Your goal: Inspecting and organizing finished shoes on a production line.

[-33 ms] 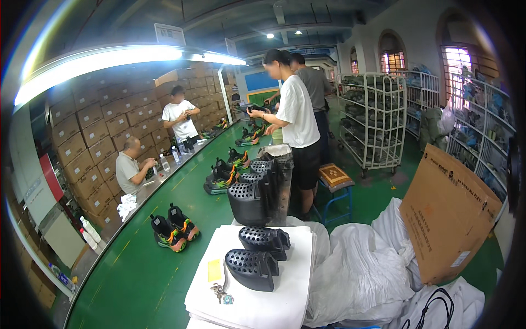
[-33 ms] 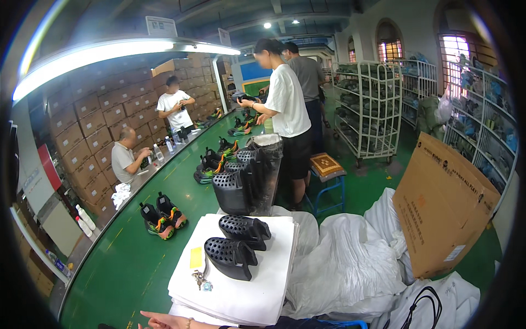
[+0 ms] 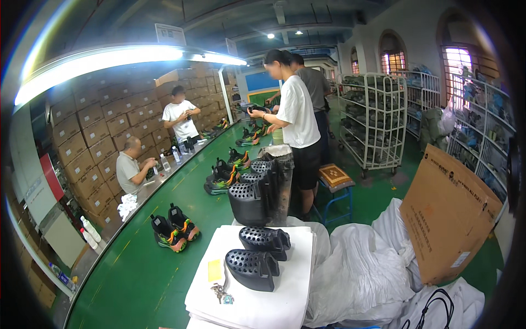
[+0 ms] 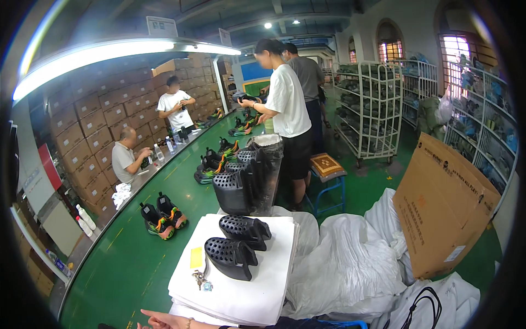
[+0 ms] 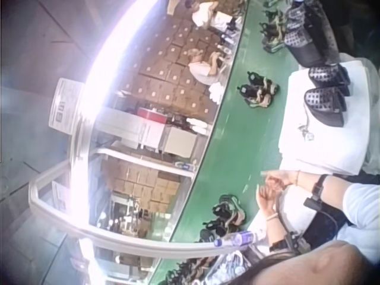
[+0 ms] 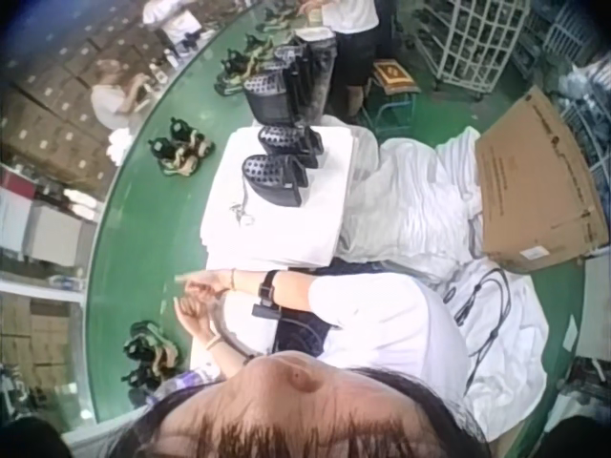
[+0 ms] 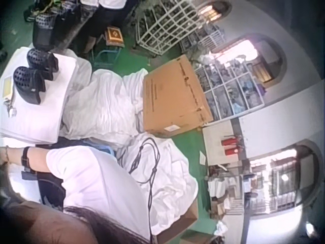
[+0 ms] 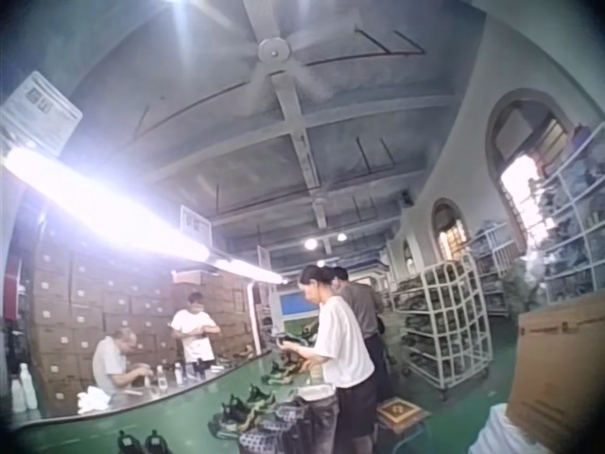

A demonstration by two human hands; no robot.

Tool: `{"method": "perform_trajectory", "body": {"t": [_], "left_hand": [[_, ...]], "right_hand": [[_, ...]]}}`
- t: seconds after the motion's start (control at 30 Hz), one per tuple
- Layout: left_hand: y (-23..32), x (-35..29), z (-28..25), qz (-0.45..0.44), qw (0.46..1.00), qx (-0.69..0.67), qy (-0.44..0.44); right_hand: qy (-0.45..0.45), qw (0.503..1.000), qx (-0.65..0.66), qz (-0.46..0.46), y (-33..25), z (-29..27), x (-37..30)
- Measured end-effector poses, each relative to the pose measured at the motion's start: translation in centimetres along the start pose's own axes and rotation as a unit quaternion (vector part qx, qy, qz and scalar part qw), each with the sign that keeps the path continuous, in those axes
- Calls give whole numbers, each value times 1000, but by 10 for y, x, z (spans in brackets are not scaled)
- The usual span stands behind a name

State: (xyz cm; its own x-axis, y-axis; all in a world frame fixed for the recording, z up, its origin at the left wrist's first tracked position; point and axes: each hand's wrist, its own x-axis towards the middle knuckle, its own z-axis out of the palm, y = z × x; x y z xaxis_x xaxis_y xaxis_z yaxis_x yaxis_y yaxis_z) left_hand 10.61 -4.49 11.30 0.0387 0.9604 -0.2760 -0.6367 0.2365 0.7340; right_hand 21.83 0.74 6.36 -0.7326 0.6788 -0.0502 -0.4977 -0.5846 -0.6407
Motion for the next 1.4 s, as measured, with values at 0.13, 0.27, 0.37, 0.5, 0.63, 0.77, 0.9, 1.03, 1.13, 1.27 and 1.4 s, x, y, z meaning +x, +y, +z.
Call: {"method": "perform_trajectory", "body": {"t": [0.13,0.27,0.37,0.5,0.63,0.77,0.9,1.03,1.13,1.27,1.4], "left_hand": [[28,-29,17,178,981,1,-82],[38,-38,17,174,909,-86,-369],[20,-25,2,188,892,-216,-349],[-10,-2,-12,212,847,-379,-306],[-42,22,-18,249,784,-511,-248],[-60,47,-6,275,703,-620,-215],[-85,70,9,302,608,-713,-177],[-119,94,33,310,500,-798,-132],[-95,97,-2,352,432,-816,-154],[-119,111,23,296,415,-840,-185],[-111,108,24,283,448,-816,-231]], "right_hand": [[6,1000,-6,-19,-2,-5,7],[53,997,26,-48,7,-23,11],[7,998,56,-33,7,-35,20],[-15,998,48,-30,16,-33,29],[10,999,26,-36,21,-27,36],[60,997,9,-38,18,-35,33],[64,997,-3,-43,18,-36,28],[73,996,-4,-48,12,-41,18],[35,999,2,-22,39,-12,48],[74,996,-1,-54,20,-38,29],[80,996,-12,-50,22,-35,32]]}}
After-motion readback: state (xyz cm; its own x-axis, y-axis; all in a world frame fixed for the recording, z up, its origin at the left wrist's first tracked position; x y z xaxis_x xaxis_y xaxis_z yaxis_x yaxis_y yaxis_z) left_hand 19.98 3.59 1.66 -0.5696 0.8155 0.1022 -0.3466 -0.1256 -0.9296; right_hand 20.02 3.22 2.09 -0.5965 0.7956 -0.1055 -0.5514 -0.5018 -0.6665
